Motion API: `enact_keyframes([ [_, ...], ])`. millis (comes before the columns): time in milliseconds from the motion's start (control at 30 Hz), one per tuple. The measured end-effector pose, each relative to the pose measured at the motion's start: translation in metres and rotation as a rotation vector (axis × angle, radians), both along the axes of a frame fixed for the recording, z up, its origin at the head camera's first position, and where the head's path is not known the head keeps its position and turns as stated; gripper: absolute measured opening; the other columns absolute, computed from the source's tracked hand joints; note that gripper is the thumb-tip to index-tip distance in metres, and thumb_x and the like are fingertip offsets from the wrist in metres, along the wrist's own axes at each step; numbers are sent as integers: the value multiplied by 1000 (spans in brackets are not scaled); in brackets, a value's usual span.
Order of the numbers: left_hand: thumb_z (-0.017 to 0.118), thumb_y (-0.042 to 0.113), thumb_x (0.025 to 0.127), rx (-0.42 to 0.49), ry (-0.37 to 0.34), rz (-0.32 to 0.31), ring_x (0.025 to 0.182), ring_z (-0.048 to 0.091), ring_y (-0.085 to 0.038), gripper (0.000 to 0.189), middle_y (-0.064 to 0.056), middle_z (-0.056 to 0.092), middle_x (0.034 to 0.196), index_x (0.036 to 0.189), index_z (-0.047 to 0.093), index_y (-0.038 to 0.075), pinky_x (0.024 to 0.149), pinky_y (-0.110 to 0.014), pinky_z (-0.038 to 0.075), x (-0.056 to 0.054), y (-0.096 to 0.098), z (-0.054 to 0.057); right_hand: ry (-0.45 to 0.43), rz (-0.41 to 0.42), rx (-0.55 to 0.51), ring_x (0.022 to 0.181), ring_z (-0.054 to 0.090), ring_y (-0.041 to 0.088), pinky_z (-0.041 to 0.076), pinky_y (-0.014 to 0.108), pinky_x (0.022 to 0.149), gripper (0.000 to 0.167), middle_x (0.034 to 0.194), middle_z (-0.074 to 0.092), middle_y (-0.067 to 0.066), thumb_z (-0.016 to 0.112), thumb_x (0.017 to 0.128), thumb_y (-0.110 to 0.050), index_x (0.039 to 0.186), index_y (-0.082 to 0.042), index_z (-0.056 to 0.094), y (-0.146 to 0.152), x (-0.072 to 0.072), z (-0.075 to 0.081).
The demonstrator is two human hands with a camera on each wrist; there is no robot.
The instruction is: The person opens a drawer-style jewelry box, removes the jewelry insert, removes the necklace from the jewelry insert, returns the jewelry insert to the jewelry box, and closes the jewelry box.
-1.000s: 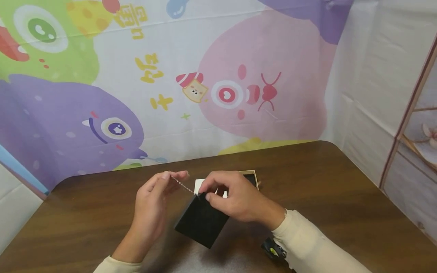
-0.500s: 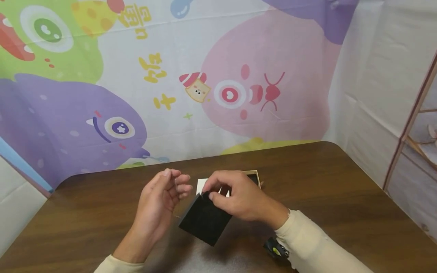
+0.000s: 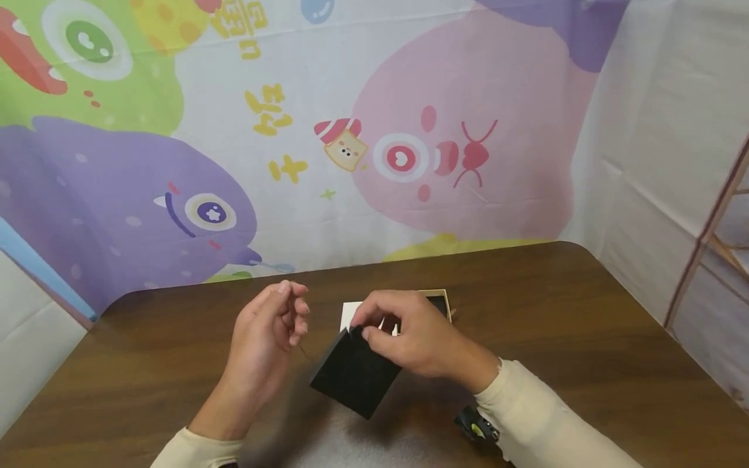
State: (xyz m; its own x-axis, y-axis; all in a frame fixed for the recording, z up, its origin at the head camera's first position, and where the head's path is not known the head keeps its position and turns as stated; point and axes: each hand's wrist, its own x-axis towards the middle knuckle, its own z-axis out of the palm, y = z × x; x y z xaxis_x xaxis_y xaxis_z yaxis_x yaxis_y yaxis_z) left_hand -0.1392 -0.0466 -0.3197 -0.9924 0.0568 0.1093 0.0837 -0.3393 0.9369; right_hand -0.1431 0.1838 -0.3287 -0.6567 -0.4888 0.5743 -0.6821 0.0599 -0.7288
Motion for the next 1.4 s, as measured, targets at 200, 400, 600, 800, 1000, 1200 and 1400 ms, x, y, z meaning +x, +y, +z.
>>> enact_keyframes([
  [200,53,24,105,-81,45,35,58,55,-14,25,-4,61,74,97,67,5,53,-24,38,-5,-10,6,19,-28,11,77,64,17,55,33,68,26,94,69,0,66,86,9,99,-13,71,0,-2,1],
  [400,51,18,105,-87,64,85,56,55,-13,23,-3,60,71,93,68,7,52,-23,36,-9,-18,9,-6,-53,5,76,64,18,54,34,68,24,93,69,1,66,86,9,98,-11,70,-1,-2,2],
  [600,50,15,105,-77,82,122,54,55,-13,24,-3,59,68,91,69,8,51,-24,36,-10,-25,12,-8,-93,-18,72,63,17,53,33,65,23,89,68,0,65,86,9,97,-11,69,-3,-3,0],
  [800,50,14,105,-80,94,133,54,56,-12,24,-3,59,65,89,67,5,51,-24,36,-11,-31,13,-17,-143,-33,71,61,17,52,32,64,23,86,66,-1,65,86,9,97,-11,69,-4,-4,-3],
  [1000,50,13,104,-115,120,182,55,58,-15,25,-4,60,64,88,64,-1,54,-26,40,-14,-36,12,-24,-169,-45,72,61,18,52,32,66,24,85,66,0,65,85,10,97,-11,69,-4,-4,-5],
  [1200,50,10,102,-102,148,179,55,57,-16,26,-5,60,63,82,64,3,57,-27,47,-18,-33,10,-3,-192,-46,71,61,17,52,31,64,26,85,66,-1,65,85,11,97,-12,69,0,-3,-3],
  [1400,50,8,102,-103,167,203,58,58,-15,27,-6,59,64,78,62,2,58,-27,51,-21,-31,9,-6,-181,-45,71,60,18,51,31,63,25,84,66,-1,65,85,10,97,-11,69,1,-5,-5],
])
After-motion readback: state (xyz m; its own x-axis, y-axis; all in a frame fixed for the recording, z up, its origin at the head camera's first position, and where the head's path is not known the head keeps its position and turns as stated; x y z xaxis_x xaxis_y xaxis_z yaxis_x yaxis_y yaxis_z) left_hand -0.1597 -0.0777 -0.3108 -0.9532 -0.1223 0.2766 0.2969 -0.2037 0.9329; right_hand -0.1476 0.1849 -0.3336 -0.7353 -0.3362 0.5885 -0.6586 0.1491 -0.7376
